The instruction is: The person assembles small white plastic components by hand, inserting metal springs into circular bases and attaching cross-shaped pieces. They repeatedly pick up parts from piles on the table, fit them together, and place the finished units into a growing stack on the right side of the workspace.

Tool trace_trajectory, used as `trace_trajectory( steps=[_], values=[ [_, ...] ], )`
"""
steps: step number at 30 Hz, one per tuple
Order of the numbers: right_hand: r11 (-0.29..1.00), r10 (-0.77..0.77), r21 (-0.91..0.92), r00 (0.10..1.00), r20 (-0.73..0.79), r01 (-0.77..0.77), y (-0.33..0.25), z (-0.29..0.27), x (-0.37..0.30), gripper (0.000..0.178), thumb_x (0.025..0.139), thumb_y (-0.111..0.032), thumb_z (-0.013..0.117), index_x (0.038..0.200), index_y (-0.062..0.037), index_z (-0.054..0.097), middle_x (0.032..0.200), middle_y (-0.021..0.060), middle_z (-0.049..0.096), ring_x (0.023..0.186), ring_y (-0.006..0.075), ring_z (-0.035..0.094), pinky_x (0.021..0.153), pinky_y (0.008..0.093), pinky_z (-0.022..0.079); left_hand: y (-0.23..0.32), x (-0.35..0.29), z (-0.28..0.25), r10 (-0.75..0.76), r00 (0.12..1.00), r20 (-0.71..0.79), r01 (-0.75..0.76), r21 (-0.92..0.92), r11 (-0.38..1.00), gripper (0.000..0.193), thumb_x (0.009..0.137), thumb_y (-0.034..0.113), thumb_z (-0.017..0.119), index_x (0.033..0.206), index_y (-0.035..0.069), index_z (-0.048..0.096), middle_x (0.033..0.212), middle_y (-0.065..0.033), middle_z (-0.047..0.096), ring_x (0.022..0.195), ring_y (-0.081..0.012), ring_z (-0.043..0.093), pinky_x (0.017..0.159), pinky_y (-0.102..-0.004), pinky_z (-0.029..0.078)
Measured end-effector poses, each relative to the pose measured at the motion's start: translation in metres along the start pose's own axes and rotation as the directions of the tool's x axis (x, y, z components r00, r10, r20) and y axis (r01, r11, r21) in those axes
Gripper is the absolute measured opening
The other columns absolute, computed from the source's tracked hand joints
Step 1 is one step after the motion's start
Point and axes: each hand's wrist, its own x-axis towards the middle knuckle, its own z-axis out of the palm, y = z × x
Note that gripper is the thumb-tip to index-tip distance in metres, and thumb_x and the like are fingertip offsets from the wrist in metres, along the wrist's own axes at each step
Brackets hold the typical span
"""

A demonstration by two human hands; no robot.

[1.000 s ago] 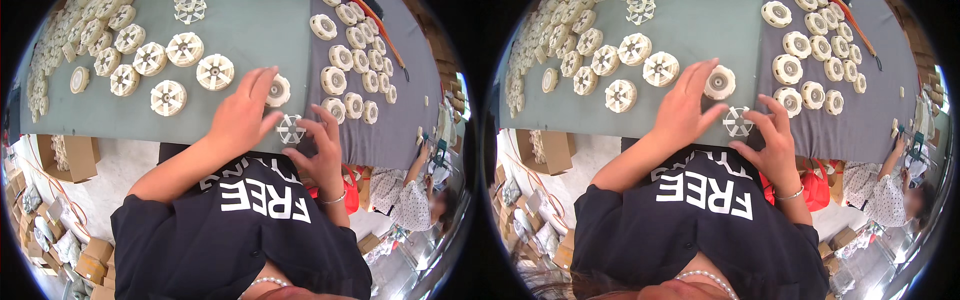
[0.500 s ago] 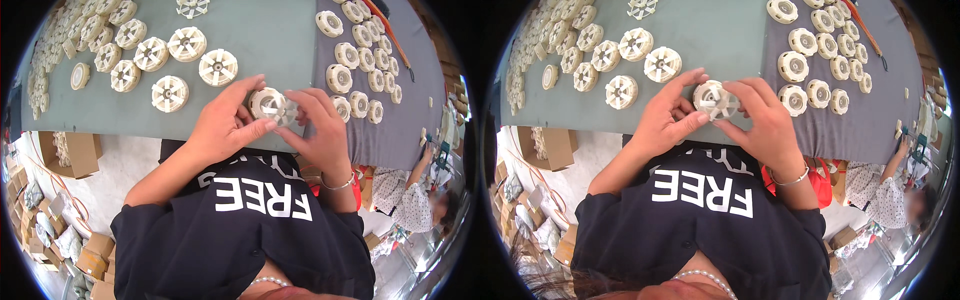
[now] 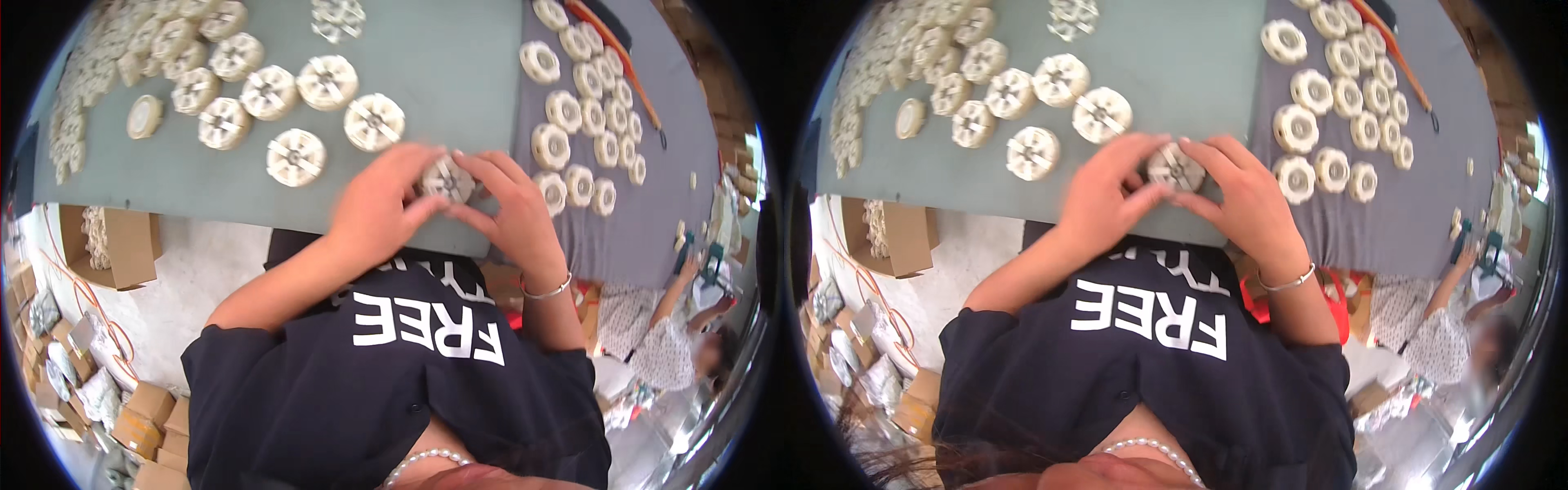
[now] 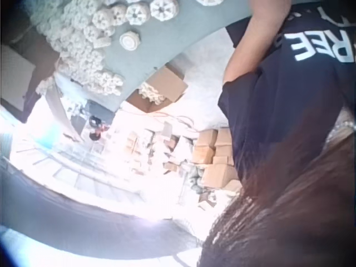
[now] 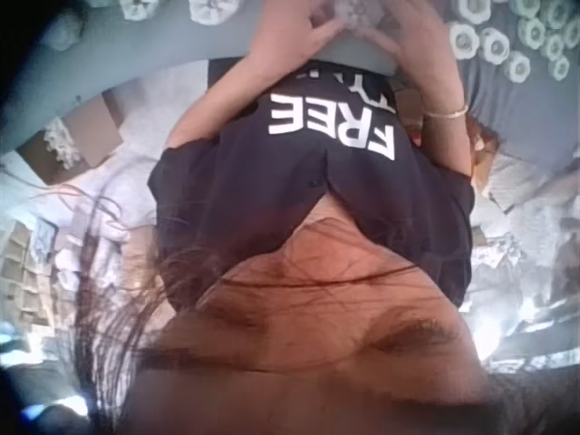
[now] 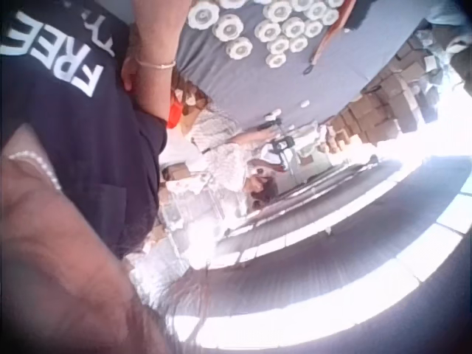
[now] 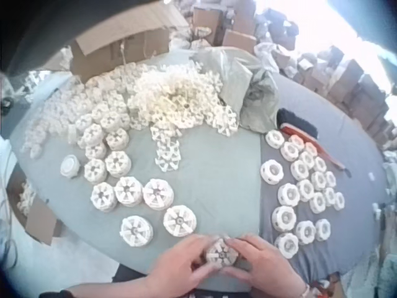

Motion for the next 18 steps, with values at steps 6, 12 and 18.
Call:
trace_trajectory(
  steps=[6, 12, 18],
  values=[
    [0.993, -0.112, -0.044, 0.983, -0.144, 0.107, 0.002, 0.014, 0.036, 0.123, 0.061, -0.052, 0.099, 0.163, -0.0103, 0.043, 0.17, 0.0255, 0.03, 0.149, 0.047, 0.041, 0.119, 0.0536, 0.042, -0.018, -0.034, -0.077, 0.419, 0.862, -0.285, -0.085, 0.734, 0.673, 0.102, 0.068, 0.047, 0.096, 0.155, 0.013, 0.055, 0.159, -0.0203, 0.043, 0.149, -0.0459, 0.037, 0.117, -0.0637, 0.034],
    [0.929, -0.358, -0.113, 0.933, -0.027, 0.353, -0.039, 0.066, 0.116, 0.139, 0.057, -0.063, 0.097, 0.169, -0.014, 0.031, 0.174, 0.0292, 0.017, 0.158, 0.0499, 0.025, 0.125, 0.0638, 0.025, -0.048, -0.046, -0.139, 0.035, 0.782, -0.623, 0.465, 0.619, 0.633, 0.16, 0.047, 0.07, 0.097, 0.173, 0.016, 0.014, 0.175, -0.0291, 0.002, 0.162, -0.0538, 0.002, 0.118, -0.0808, 0.014],
    [0.898, -0.437, -0.109, 0.895, -0.091, 0.427, -0.098, 0.108, 0.194, 0.136, 0.06, -0.071, 0.092, 0.168, -0.0157, 0.031, 0.172, 0.0298, 0.019, 0.157, 0.0527, 0.022, 0.124, 0.0658, 0.023, -0.073, -0.024, -0.224, 0.001, 0.718, -0.696, 0.565, 0.584, 0.582, 0.167, 0.039, 0.072, 0.096, 0.173, 0.017, 0.013, 0.175, -0.0325, 0.005, 0.16, -0.0576, 0.008, 0.116, -0.083, 0.018]
  ],
)
